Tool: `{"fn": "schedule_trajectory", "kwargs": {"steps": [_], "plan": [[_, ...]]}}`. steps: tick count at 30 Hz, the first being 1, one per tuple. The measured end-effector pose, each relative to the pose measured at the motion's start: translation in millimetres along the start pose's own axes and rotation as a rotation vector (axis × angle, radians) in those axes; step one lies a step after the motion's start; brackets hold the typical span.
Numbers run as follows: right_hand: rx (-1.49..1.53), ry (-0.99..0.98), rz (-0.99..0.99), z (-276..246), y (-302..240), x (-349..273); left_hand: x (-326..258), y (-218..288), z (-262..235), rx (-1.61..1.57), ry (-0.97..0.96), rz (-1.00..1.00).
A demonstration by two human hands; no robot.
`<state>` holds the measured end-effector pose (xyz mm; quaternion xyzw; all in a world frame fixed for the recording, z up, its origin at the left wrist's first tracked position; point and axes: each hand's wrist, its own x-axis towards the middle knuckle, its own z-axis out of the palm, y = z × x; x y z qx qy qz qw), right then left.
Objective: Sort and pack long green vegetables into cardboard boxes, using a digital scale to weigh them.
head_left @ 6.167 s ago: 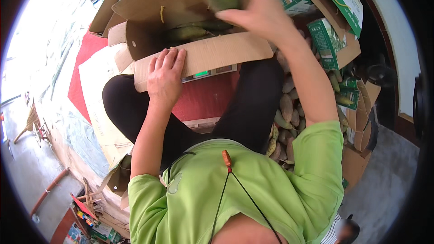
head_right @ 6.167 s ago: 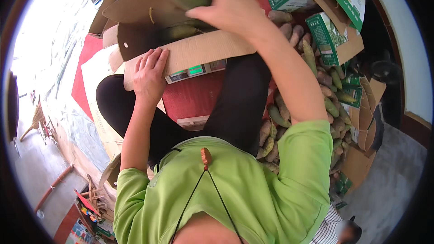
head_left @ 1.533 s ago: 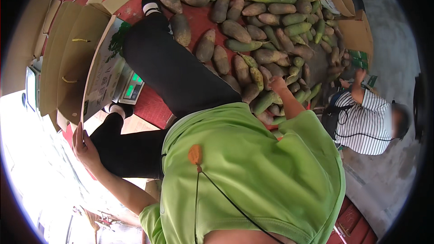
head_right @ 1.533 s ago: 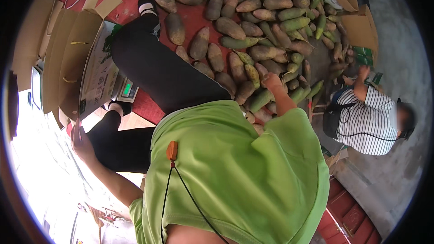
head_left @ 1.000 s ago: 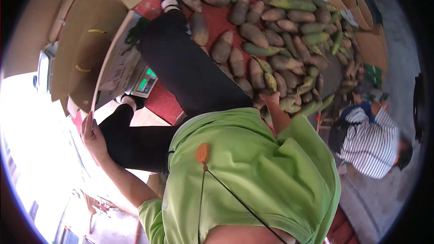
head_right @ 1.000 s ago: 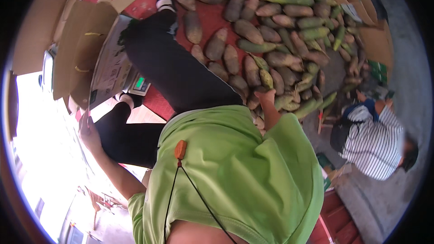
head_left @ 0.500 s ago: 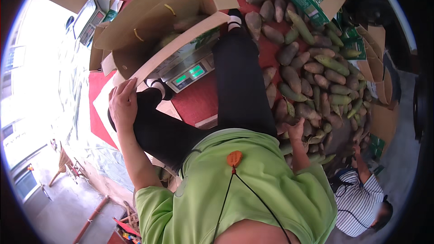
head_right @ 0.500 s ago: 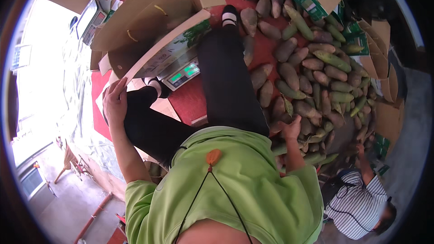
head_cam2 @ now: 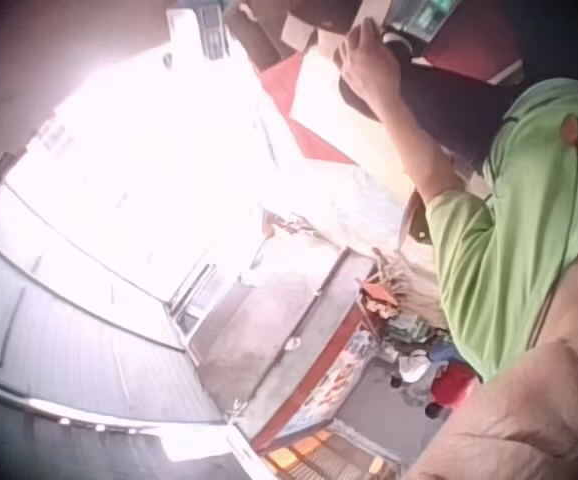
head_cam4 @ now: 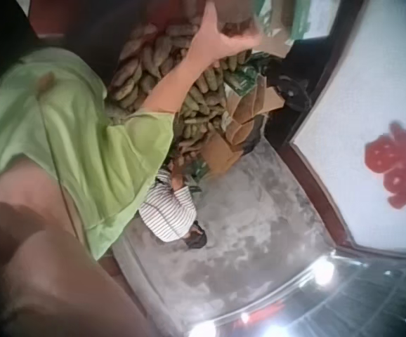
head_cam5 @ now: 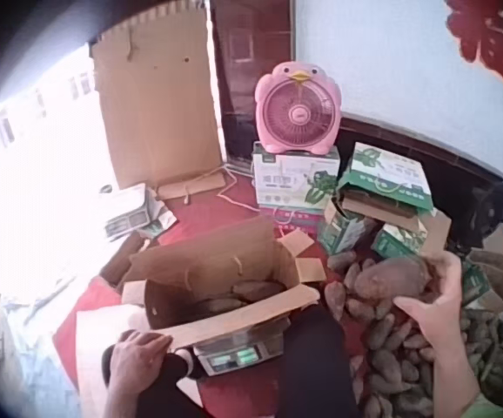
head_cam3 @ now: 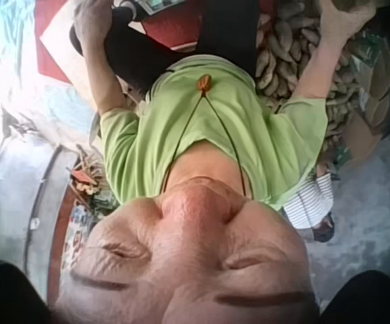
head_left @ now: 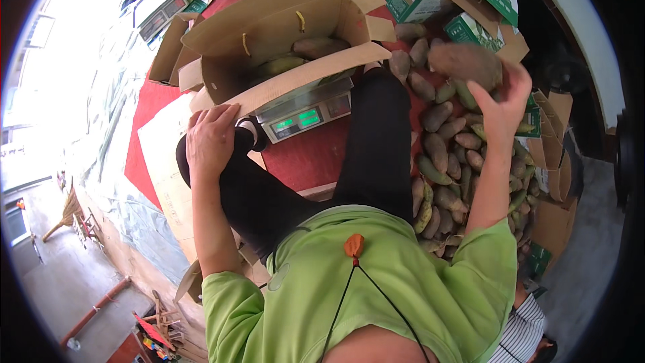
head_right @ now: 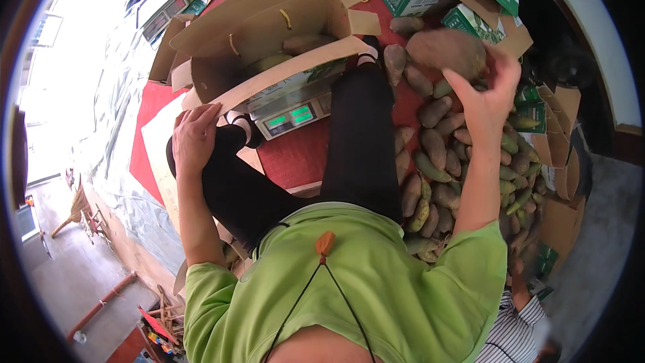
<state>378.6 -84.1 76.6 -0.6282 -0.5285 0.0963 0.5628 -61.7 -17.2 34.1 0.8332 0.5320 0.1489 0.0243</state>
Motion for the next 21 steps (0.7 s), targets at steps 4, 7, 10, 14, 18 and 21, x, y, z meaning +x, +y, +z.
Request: {"fn": "schedule_trajectory", "kwargs": {"steps": [4,7,10,14,18,21], "plan": [[0.015,-0.187,-0.213,68.8,-43.9,41.9,-1.3,-2.0,-0.7,-0.018,0.004,-0.004],[0.029,-0.317,-0.328,126.5,-56.1,52.0,-1.1,-0.8,-1.8,-0.016,0.011,0.000],[-0.106,-0.465,-0.387,177.3,-57.7,51.1,0.6,-1.2,-1.8,-0.026,0.015,0.004],[-0.307,-0.688,-0.477,242.0,-55.0,35.0,0.2,-1.2,-3.2,-0.022,0.008,0.002],[-0.474,-0.814,-0.522,293.2,-56.6,7.7,-1.1,-3.3,2.2,-0.007,0.018,0.007],[-0.542,-0.880,-0.465,305.4,-63.8,-4.8,-0.4,-3.4,2.8,-0.005,0.006,-0.006]]}}
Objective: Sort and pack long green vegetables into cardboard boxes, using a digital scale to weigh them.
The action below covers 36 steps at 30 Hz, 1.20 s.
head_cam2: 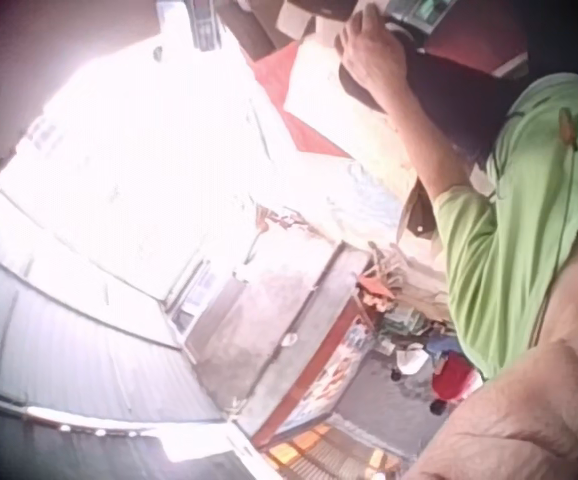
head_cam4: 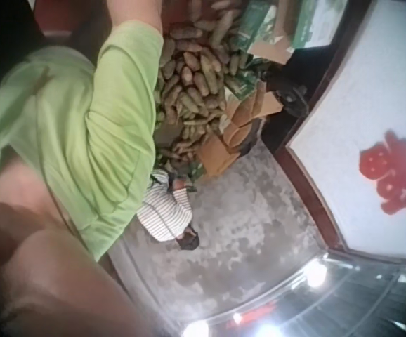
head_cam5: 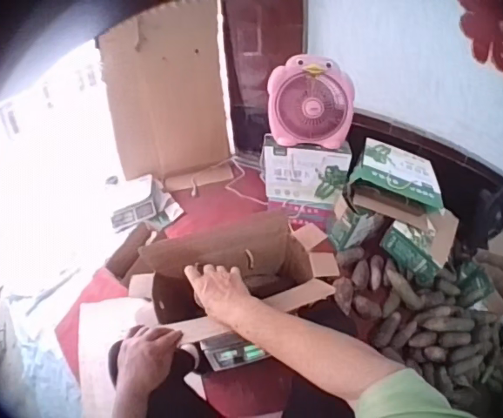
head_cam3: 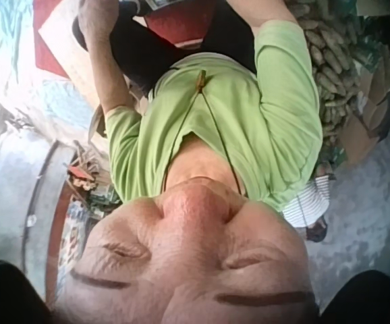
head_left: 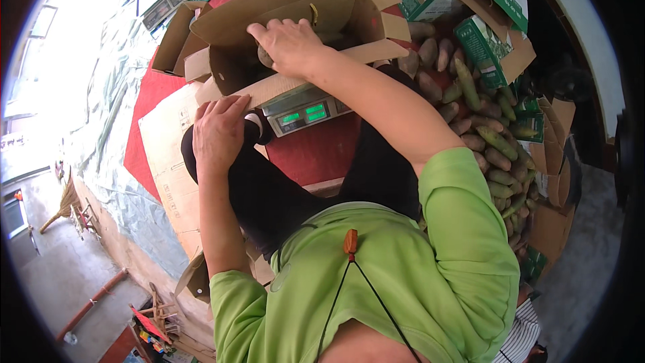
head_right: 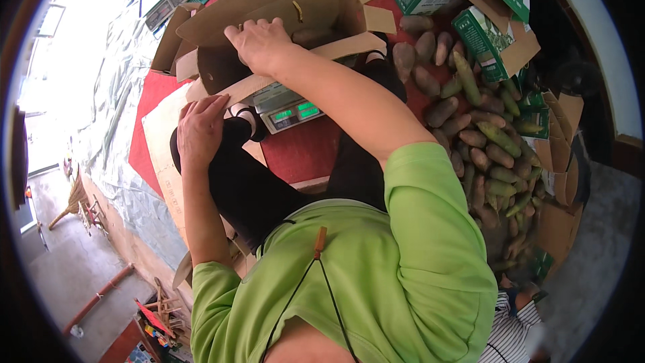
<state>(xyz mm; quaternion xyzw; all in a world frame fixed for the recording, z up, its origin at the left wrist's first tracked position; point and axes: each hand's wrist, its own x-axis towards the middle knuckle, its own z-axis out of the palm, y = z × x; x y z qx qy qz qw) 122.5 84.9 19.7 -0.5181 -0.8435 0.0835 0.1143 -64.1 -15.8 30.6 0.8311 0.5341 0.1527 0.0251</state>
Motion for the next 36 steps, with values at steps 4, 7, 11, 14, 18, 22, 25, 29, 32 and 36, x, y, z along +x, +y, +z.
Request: {"fn": "schedule_trajectory", "kwargs": {"steps": [4,7,11,14,18,22,25,29,32,36], "plan": [[0.205,0.102,0.040,-15.3,13.2,-10.1,-0.1,1.6,-1.4,-0.003,-0.007,-0.016],[0.312,0.241,0.033,-27.1,51.5,-36.8,-0.9,0.8,-0.2,-0.005,-0.014,-0.031],[0.773,0.354,0.253,-53.7,104.5,-109.0,0.5,0.6,1.0,-0.040,0.003,-0.044],[0.788,0.393,0.425,-48.0,151.5,-180.7,0.5,0.8,3.9,-0.040,-0.013,-0.043],[0.584,0.360,0.723,-1.5,191.1,-295.9,-2.8,-2.6,7.1,-0.049,-0.023,-0.086],[0.466,0.213,1.001,46.1,184.9,-409.3,0.0,-1.1,10.9,-0.057,-0.055,-0.079],[0.415,0.066,1.180,74.9,165.1,-474.1,0.4,-1.4,13.4,-0.094,-0.058,-0.084],[0.209,-0.219,1.241,142.8,161.5,-572.7,0.4,-4.6,17.0,-0.112,-0.058,-0.044],[0.282,-0.276,1.429,138.1,139.6,-579.6,-3.5,-5.7,14.0,-0.103,-0.041,-0.039],[0.293,-0.302,1.532,163.2,132.8,-627.5,-1.2,-3.3,16.8,-0.056,-0.025,0.019]]}}
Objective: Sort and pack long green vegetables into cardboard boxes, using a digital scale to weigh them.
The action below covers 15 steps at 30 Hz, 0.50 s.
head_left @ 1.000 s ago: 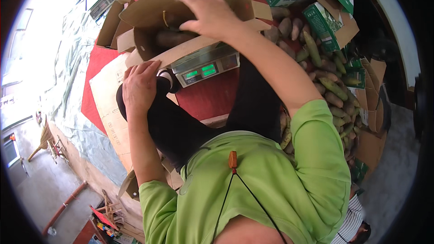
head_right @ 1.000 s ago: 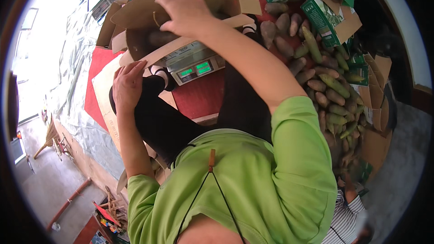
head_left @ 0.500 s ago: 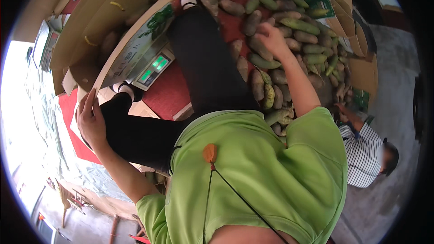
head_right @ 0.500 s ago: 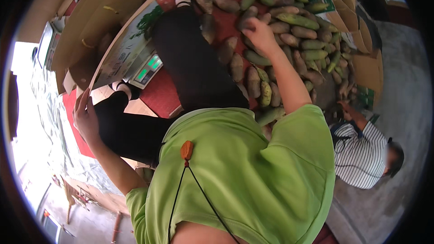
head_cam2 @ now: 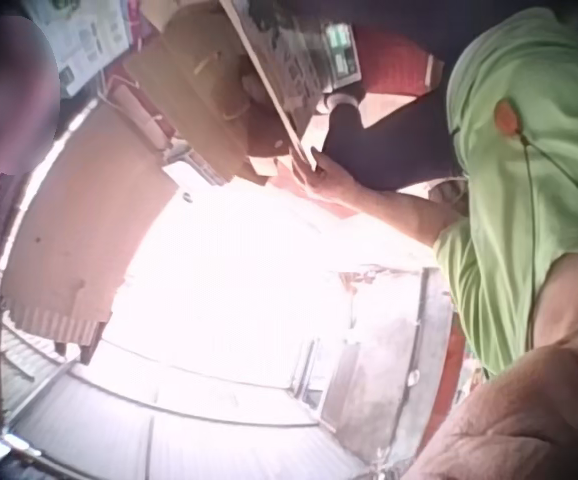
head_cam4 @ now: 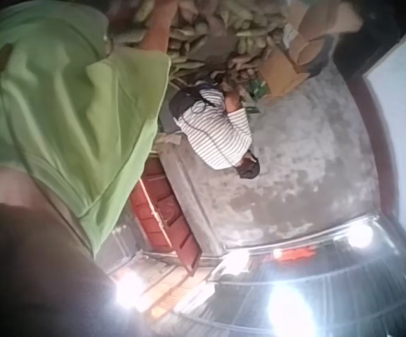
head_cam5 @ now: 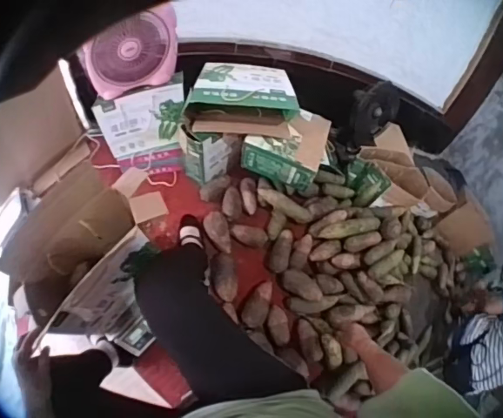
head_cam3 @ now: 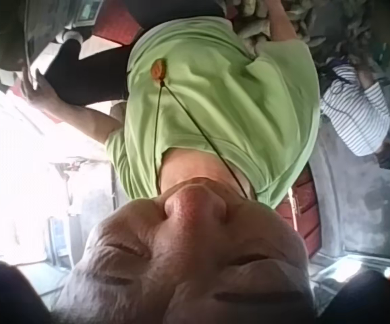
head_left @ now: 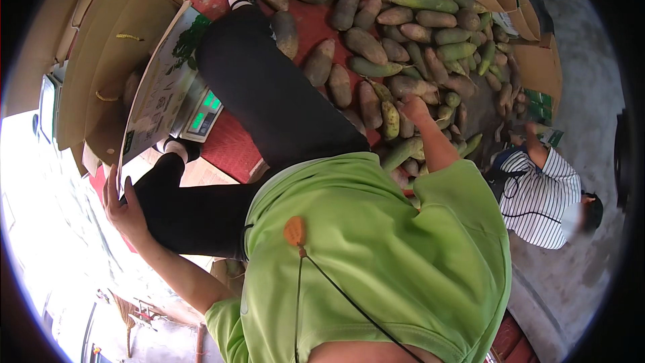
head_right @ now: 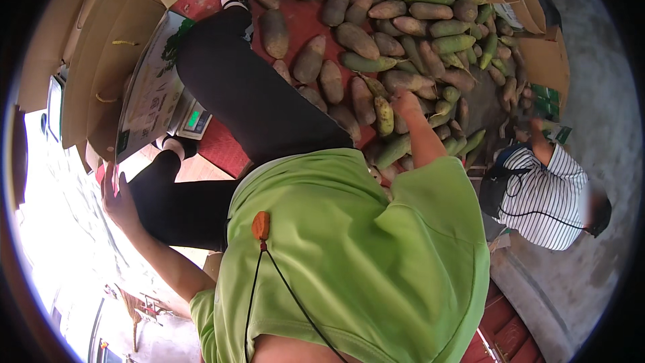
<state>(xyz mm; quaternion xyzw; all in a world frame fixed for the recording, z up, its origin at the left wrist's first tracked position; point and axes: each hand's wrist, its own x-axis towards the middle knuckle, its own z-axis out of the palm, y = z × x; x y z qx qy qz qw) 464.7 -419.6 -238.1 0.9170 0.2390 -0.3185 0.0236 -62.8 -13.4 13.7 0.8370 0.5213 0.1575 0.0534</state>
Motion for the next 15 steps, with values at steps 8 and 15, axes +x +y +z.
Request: {"fn": "schedule_trajectory", "kwargs": {"steps": [8,15], "plan": [[-0.546,-0.232,-0.181,35.1,110.3,-35.2,-3.7,-14.4,3.4,0.003,-0.023,-0.024],[0.574,-0.262,0.925,76.0,121.4,-90.5,-2.4,-7.6,0.3,-0.006,-0.035,-0.082]]}}
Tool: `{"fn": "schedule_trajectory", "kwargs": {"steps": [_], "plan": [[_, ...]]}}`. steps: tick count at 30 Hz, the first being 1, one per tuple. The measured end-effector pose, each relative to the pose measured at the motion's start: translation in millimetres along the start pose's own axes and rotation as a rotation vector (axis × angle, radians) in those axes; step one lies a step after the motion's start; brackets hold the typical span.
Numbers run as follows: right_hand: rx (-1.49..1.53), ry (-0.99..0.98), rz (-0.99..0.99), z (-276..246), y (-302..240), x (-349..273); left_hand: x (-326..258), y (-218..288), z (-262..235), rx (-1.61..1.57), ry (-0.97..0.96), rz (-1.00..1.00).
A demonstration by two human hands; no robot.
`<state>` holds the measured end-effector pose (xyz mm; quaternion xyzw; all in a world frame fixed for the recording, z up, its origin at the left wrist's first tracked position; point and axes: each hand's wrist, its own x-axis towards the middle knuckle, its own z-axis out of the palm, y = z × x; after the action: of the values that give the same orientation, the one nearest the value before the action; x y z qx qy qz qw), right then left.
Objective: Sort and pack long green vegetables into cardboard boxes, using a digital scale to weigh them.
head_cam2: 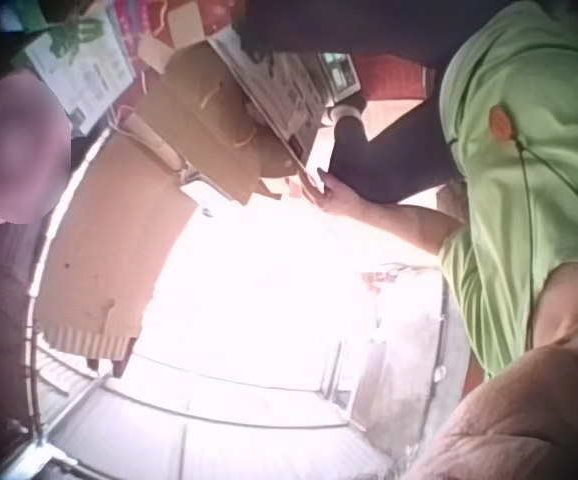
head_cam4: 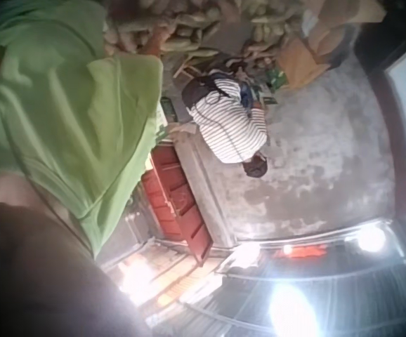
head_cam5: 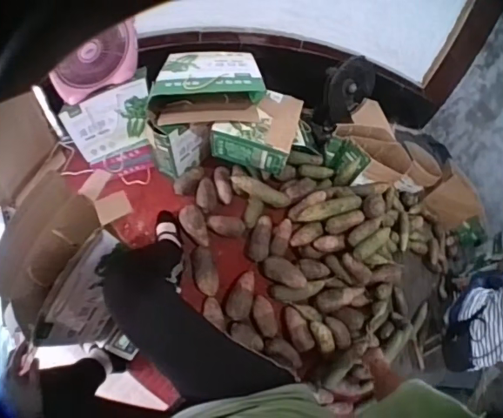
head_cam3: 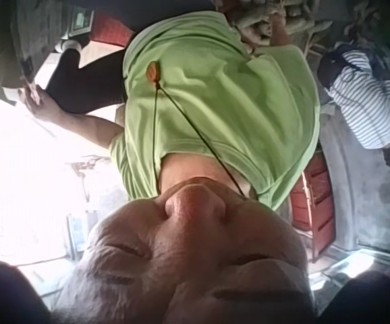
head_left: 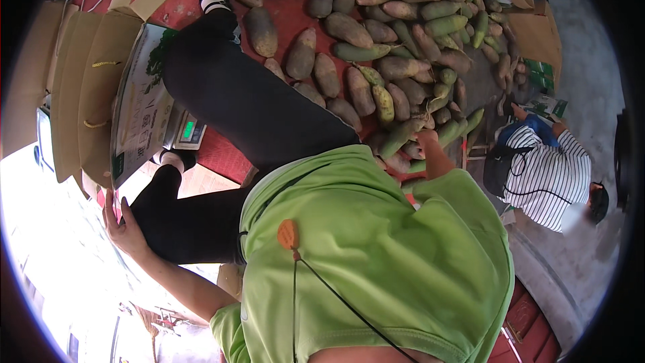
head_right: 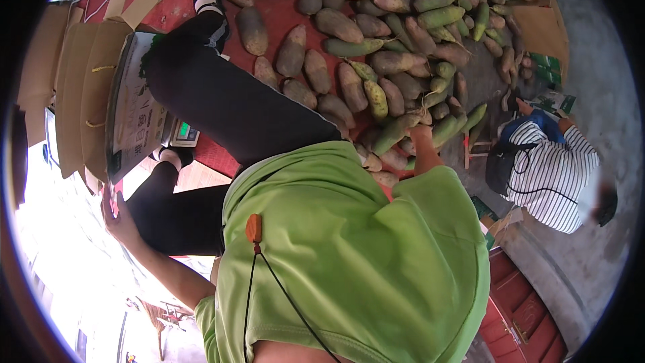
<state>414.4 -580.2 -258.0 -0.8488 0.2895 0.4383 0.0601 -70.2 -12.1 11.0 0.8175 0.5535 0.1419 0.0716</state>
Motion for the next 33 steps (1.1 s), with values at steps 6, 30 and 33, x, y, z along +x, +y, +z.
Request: {"fn": "schedule_trajectory", "kwargs": {"steps": [6,30,33], "plan": [[0.369,0.110,0.133,34.9,5.3,1.0,-1.4,-2.1,1.9,-0.074,-0.012,-0.053],[0.204,0.386,-0.183,42.7,-20.5,-47.3,3.6,11.3,-7.7,0.013,0.063,-0.007],[0.407,0.154,-0.643,23.0,-37.1,-47.8,0.9,9.7,-10.7,0.048,0.077,-0.012]]}}
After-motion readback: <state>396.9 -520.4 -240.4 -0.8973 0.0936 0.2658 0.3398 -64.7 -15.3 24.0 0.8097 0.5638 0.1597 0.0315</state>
